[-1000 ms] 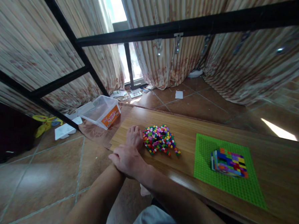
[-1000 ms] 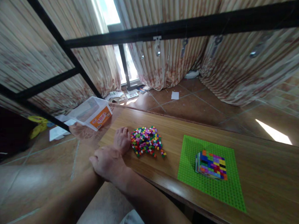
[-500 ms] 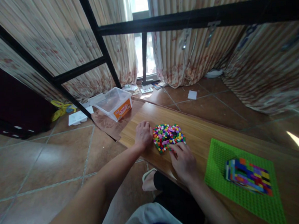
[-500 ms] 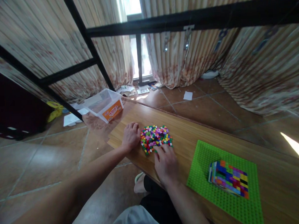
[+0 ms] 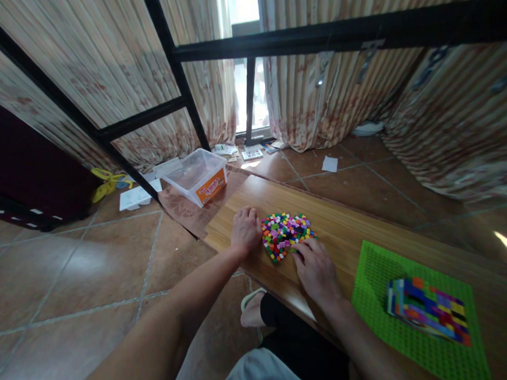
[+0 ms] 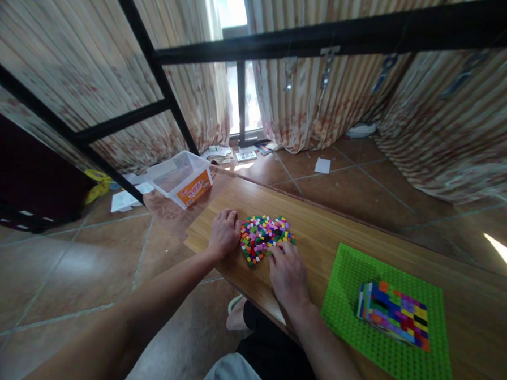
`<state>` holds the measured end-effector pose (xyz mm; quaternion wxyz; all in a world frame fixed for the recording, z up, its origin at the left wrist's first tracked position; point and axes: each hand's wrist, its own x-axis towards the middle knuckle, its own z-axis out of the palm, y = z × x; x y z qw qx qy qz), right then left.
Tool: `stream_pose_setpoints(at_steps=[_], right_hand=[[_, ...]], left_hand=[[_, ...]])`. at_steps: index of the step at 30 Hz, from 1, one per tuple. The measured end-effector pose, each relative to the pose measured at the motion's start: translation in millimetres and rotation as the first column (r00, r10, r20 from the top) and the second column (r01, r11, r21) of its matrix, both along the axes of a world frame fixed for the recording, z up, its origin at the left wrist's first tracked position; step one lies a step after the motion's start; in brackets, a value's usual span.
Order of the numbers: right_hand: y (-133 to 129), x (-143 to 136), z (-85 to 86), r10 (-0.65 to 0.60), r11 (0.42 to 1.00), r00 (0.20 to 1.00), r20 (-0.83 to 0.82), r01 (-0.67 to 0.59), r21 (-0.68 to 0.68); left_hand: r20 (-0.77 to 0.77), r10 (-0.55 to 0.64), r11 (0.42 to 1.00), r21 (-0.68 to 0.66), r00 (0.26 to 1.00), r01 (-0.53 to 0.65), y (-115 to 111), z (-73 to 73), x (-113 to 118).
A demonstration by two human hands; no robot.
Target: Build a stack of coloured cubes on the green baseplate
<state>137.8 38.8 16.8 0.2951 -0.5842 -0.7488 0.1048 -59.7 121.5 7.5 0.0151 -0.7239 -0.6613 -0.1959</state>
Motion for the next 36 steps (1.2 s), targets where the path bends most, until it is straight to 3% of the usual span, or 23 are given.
stream_pose_setpoints(at_steps=[4, 8, 11, 13, 20, 27, 32, 34, 36], right_hand=[[-11, 3, 12.0, -0.064, 0.994, 0.925, -0.374, 0.028, -0.101], [-32, 8, 30.1, -0.282, 0.942, 0.628, -0.725, 0.037, -0.335], [-45, 17, 43.6, -0.369, 0.917, 0.409, -0.835, 0.010, -0.400], [-53, 26, 50.4, -0.387, 0.915, 0.339, -0.858, 0.029, -0.402], [-88, 77, 56.2, -0.434, 0.901, 0.430, -0.791, 0.188, -0.392], [-115, 105, 58.5, -0.483, 0.875, 0.385, -0.786, 0.232, -0.424], [-116, 94, 63.1, -0.446, 0.895, 0.352, -0.823, 0.162, -0.416], [-117, 90, 62.9, -0.449, 0.894, 0.384, -0.807, 0.183, -0.410], [-119, 87, 62.3, -0.454, 0.891, 0.466, -0.759, 0.218, -0.399]], left_hand=[[-0.018, 0.005, 1.000, 0.008, 1.000, -0.005, 0, 0.3, 0], [-0.021, 0.006, 1.000, 0.019, 1.000, -0.006, 1, 0.7, -1], [-0.032, -0.001, 1.000, 0.027, 0.999, 0.002, 3, 0.2, -3], [-0.043, -0.012, 0.999, 0.034, 0.999, 0.014, 4, -0.3, -4], [-0.063, -0.019, 0.997, 0.079, 0.998, 0.024, 9, -0.4, -7], [-0.046, -0.045, 0.995, 0.090, 0.998, 0.049, 12, -6.1, -11], [0.215, 0.030, 0.993, 0.108, 0.976, -0.055, 17, -2.3, -17], [0.340, 0.081, 0.983, 0.127, 0.937, -0.131, 7, 4.8, -14], [0.471, 0.065, 0.978, 0.143, 0.880, -0.149, -17, 13.9, -1]])
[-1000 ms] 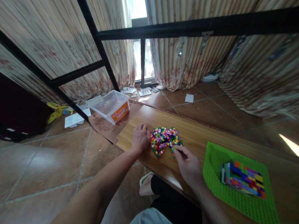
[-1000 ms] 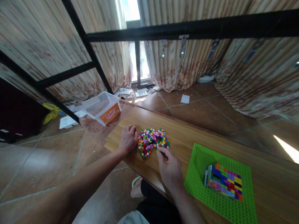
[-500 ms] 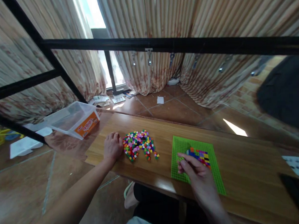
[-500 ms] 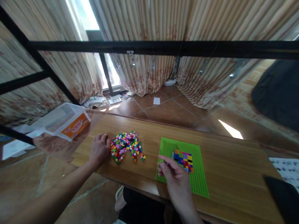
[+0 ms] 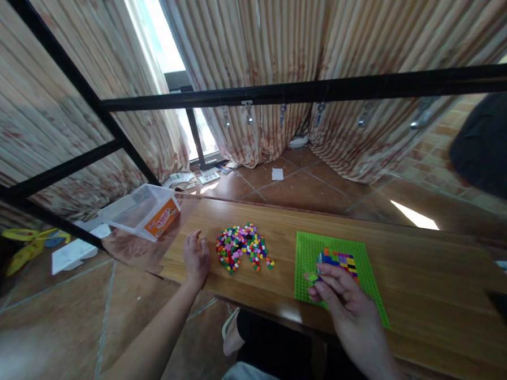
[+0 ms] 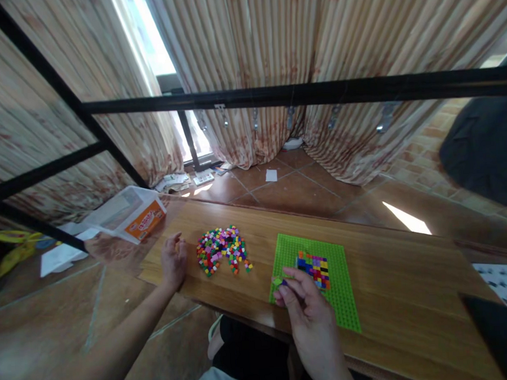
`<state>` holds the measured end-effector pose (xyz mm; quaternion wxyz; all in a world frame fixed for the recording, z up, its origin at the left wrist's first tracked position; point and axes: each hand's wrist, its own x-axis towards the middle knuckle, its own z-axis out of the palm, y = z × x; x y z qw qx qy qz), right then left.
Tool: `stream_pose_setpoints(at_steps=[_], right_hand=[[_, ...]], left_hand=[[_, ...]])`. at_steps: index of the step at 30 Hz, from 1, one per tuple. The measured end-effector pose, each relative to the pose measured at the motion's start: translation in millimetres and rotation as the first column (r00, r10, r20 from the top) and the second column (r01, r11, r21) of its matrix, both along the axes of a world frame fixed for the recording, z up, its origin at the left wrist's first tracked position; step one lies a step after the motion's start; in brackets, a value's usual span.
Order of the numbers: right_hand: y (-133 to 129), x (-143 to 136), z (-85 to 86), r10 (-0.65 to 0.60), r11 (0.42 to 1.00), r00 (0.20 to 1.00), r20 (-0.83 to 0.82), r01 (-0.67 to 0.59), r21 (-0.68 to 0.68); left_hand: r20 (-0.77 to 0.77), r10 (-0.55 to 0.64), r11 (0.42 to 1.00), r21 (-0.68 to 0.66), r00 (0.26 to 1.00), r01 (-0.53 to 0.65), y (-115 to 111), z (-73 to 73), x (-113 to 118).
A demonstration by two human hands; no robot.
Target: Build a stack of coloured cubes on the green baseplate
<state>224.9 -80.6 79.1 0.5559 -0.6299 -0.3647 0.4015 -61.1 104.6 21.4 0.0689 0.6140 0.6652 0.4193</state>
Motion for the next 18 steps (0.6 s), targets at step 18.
stream_pose_setpoints(at_steps=[18], right_hand=[[-9, -36, 16.6, 0.102, 0.992, 0.990, 0.102, -0.108, 0.060]], left_hand=[[0.960, -0.179, 0.668, -0.043, 0.216, 0.743, -157, 69.8, 129]])
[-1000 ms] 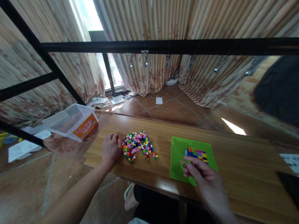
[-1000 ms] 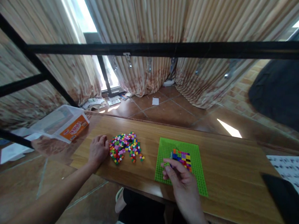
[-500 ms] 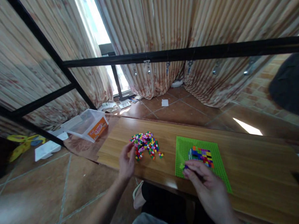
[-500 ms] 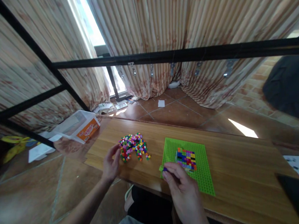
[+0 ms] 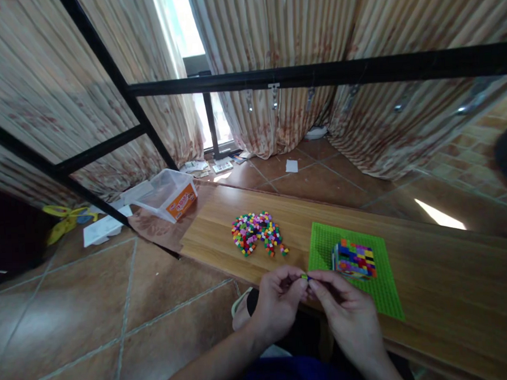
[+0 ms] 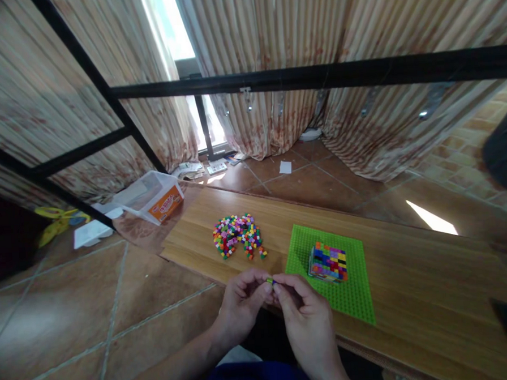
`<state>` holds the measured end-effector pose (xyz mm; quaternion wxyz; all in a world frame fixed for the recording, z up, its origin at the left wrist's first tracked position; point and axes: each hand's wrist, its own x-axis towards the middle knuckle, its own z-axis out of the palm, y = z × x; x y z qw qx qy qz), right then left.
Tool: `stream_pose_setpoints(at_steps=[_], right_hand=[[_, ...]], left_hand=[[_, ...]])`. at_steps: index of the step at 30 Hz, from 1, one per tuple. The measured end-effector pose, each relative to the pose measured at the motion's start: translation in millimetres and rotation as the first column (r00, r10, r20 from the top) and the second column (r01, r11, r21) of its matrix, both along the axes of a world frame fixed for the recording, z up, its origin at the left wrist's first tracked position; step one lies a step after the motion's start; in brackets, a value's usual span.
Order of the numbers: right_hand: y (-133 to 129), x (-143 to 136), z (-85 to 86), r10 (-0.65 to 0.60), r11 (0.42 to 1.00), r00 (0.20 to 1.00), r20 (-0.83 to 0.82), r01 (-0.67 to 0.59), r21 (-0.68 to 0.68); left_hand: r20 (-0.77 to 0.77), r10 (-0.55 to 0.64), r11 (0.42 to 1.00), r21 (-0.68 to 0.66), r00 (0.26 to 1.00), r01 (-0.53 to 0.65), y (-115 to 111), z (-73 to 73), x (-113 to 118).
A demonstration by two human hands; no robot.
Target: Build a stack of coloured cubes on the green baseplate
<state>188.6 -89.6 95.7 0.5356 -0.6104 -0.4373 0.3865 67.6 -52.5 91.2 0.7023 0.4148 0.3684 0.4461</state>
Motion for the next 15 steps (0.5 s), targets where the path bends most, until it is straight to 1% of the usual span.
stream_pose_setpoints(at_steps=[3, 5, 6, 7, 10, 12, 15], right_hand=[[2, -5, -8.0, -0.087, 0.996, 0.994, -0.066, 0.085, -0.030], [5, -4, -15.2, -0.143, 0.988, 0.985, -0.094, 0.137, -0.070], [7, -3, -19.7, -0.154, 0.985, 0.983, -0.104, 0.145, -0.090], [9, -1, -24.8, -0.149, 0.985, 0.982, -0.114, 0.136, -0.108], [22, -1, -43.6, -0.081, 0.989, 0.991, -0.107, 0.067, -0.132], [33, -4, -57.2, -0.039, 0.990, 0.999, -0.028, 0.035, -0.134], [54, -12, -73.3, -0.002, 0.993, 0.980, 0.198, 0.026, -0.118]], left_hand=[[0.036, 0.115, 0.984, -0.143, 0.993, -0.109, 1, -7.7, 0], [0.040, 0.169, 0.962, -0.225, 0.985, -0.155, 5, -11.3, -6], [0.053, 0.170, 0.952, -0.266, 0.984, -0.151, 8, -12.6, -10], [0.078, 0.152, 0.944, -0.308, 0.985, -0.121, 11, -13.7, -15], [0.202, 0.053, 0.905, -0.424, 0.978, 0.038, 18, -18.6, -29], [0.250, 0.055, 0.874, -0.481, 0.967, 0.075, 20, -24.7, -36], [0.225, 0.119, 0.834, -0.551, 0.967, 0.026, 22, -36.4, -43]])
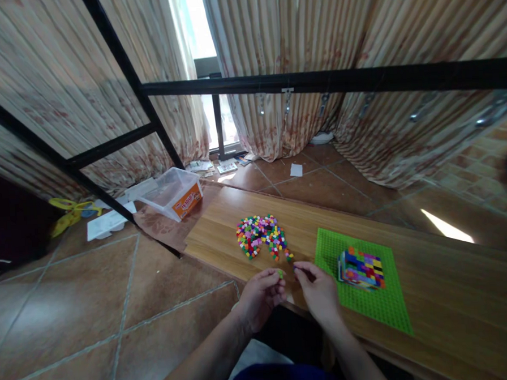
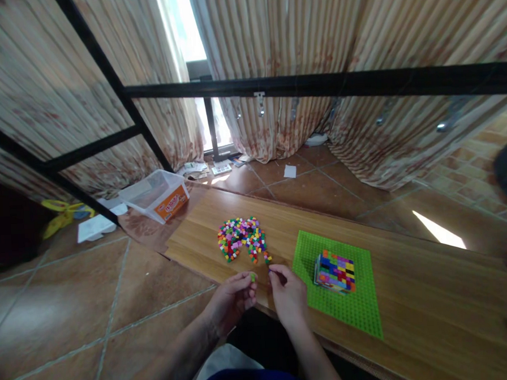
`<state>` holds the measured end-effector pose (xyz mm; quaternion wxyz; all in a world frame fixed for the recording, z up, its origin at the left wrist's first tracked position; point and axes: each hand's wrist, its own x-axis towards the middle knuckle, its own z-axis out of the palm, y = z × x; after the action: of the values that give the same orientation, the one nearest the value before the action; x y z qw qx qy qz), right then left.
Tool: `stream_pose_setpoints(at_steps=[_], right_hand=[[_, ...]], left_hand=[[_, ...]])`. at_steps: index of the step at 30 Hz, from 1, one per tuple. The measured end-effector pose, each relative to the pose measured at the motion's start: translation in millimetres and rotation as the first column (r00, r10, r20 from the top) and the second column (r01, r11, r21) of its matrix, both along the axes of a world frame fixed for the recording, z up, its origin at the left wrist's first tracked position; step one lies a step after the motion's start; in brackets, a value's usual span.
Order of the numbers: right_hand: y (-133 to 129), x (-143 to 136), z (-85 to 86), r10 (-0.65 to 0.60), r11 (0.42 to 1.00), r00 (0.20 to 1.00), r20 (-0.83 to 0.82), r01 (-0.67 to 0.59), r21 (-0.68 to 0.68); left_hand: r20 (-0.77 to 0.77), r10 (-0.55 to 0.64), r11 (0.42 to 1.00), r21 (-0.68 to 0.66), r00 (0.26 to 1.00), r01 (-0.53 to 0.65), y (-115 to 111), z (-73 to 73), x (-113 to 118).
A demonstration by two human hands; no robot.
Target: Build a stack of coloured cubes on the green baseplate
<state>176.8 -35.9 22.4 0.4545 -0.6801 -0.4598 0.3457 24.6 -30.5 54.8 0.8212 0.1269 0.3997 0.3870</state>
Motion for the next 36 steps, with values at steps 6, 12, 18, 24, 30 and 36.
stream_pose_setpoints(at_steps=[6, 12, 18, 24, 30, 36], right_hand=[[30, -7, -11.0, 0.037, 0.998, 0.978, 0.203, -0.047, 0.045], [36, -8, -14.0, 0.047, 0.996, 0.976, 0.215, -0.063, 0.069], [36, -5, -16.6, 0.027, 0.993, 0.979, 0.200, -0.049, 0.106], [14, -3, -18.8, 0.039, 0.990, 0.987, 0.154, -0.059, 0.125], [-22, -10, -7.7, 0.242, 0.963, 0.970, 0.020, -0.243, 0.114], [-31, -8, 8.4, 0.276, 0.946, 0.961, 0.020, -0.275, 0.172]], left_hand=[[-0.127, 0.050, 0.998, -0.043, 0.991, -0.055, 4, -14.2, -13], [-0.185, 0.057, 0.997, -0.032, 0.981, -0.064, 5, -17.8, -15], [-0.226, 0.052, 0.999, 0.012, 0.973, -0.051, 6, -20.6, -10], [-0.250, 0.039, 0.997, 0.069, 0.967, -0.023, 4, -19.0, -8], [-0.240, -0.021, 0.989, 0.134, 0.970, 0.054, 3, -20.2, -3], [-0.085, -0.130, 0.984, 0.109, 0.988, 0.139, 3, -24.8, 6]])
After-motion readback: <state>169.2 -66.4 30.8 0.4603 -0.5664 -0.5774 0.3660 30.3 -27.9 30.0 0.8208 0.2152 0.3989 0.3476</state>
